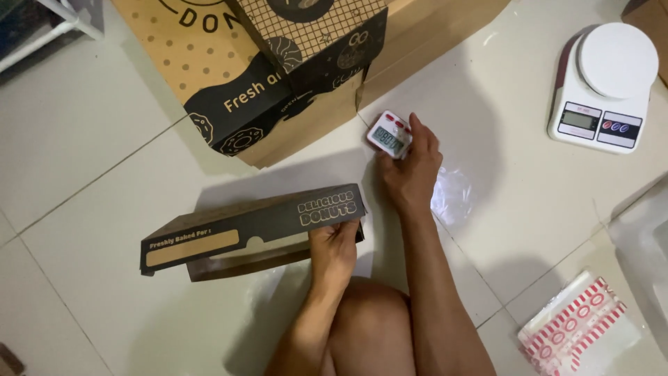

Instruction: The person sits on the floor and folds a flat cardboard sheet into a rectangular box. They fold the side flaps, tuck tabs into slots, and secure the structure by hand. The finished box is briefly placed on a digital scale before being set aside.

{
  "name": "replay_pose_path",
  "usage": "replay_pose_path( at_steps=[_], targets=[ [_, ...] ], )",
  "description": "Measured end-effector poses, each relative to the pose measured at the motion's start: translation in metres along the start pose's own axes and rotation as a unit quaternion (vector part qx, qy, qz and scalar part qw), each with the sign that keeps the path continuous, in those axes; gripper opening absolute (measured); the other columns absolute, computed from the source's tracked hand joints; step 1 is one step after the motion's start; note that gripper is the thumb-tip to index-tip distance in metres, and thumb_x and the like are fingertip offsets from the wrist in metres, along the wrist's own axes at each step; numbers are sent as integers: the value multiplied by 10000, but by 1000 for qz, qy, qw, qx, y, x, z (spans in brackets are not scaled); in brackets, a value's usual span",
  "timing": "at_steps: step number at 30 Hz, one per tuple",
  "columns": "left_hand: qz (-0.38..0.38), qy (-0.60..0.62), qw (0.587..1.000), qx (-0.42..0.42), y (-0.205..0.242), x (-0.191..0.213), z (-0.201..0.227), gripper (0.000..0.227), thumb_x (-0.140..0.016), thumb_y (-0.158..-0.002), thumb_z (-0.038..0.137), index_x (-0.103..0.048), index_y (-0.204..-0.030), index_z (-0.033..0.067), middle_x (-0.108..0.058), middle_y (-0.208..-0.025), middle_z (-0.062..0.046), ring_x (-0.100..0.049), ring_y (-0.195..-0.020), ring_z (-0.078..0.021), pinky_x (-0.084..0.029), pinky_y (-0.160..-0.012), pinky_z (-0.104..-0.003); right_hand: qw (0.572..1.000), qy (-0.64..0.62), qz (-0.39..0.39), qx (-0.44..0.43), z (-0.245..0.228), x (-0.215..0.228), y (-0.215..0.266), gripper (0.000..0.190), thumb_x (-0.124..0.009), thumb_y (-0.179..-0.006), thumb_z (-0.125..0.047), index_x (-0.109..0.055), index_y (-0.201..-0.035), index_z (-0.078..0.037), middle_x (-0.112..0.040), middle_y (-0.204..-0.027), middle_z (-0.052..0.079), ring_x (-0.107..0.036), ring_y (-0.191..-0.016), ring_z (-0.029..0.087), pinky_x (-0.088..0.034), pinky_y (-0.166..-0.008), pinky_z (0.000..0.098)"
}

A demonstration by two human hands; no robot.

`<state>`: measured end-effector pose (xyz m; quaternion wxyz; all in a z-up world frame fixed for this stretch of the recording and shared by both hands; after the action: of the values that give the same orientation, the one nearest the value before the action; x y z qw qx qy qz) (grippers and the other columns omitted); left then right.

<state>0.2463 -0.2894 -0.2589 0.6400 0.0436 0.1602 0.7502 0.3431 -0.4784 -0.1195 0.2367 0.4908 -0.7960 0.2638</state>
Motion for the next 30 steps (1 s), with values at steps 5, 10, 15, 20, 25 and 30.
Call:
replay_pose_path(
  at_steps=[5, 10, 15, 20, 25, 30],
  targets=[
    [-1, -8, 1000, -18, 8, -9, 48, 380, -632, -935, 95, -619, -1290, -39, -671, -1228, -208, -587, -1170, -343, -491, -986, -489, 984, 47, -16, -170, 17, 8, 9, 918, -924, -612, -481, -521, -1378, -178, -635, -960, 107, -660, -926, 337, -503, -809, 406],
    [0, 1, 1000, -1, 7, -7, 51, 367, -635, -940, 115, -630, -1278, -28, -699, -1158, -183, -623, -1097, -331, -493, -969, -484, 964, 16, -104, -243, 12, -2, 16, 1132, -963, -634, -409, -299, -1518, -169, -712, -828, 73, -712, -806, 282, -545, -767, 409],
    [0, -16, 1000, -3, 7, -8, 51, 356, -628, -935, 105, -639, -1264, -29, -703, -1151, -187, -626, -1091, -331, -498, -958, -486, 968, 19, -115, -222, 0, -1, 14, 809, -844, -797, -235, -409, -1456, -59, -697, -809, 120, -714, -822, 296, -564, -787, 447],
    [-5, -19, 999, -28, 7, -15, 82, 359, -611, -947, 118, -629, -1277, -22, -688, -1177, -207, -613, -1119, -342, -497, -958, -494, 971, -8, -90, -219, -2, 2, 16, 799, -877, -772, -247, -441, -1418, -71, -695, -772, 105, -711, -772, 285, -566, -735, 421],
    [-24, -4, 998, -64, 12, -20, 116, 376, -582, -969, 129, -604, -1318, -8, -666, -1243, -191, -594, -1167, -337, -494, -982, -482, 977, -83, -27, -193, -19, 22, 32, 569, -755, -873, -129, -490, -1372, -65, -684, -799, 148, -704, -803, 328, -560, -742, 454],
    [-43, 7, 997, -58, 28, -20, 122, 364, -552, -953, 102, -602, -1299, 1, -650, -1262, -170, -575, -1187, -280, -489, -986, -425, 970, -154, 52, 180, -169, 90, 66, 453, -838, -780, -184, -639, -1177, -91, -653, -1130, 80, -600, -1076, 317, -474, -968, 390]
  ],
)
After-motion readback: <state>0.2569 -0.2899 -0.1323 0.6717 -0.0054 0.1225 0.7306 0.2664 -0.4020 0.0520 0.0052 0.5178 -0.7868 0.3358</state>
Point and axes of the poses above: each hand's wrist, its own y-axis away from the middle knuckle, its own x-axis out of the back of the hand, z = x × y, the point moved 10 cm from there along -y, towards the middle knuckle
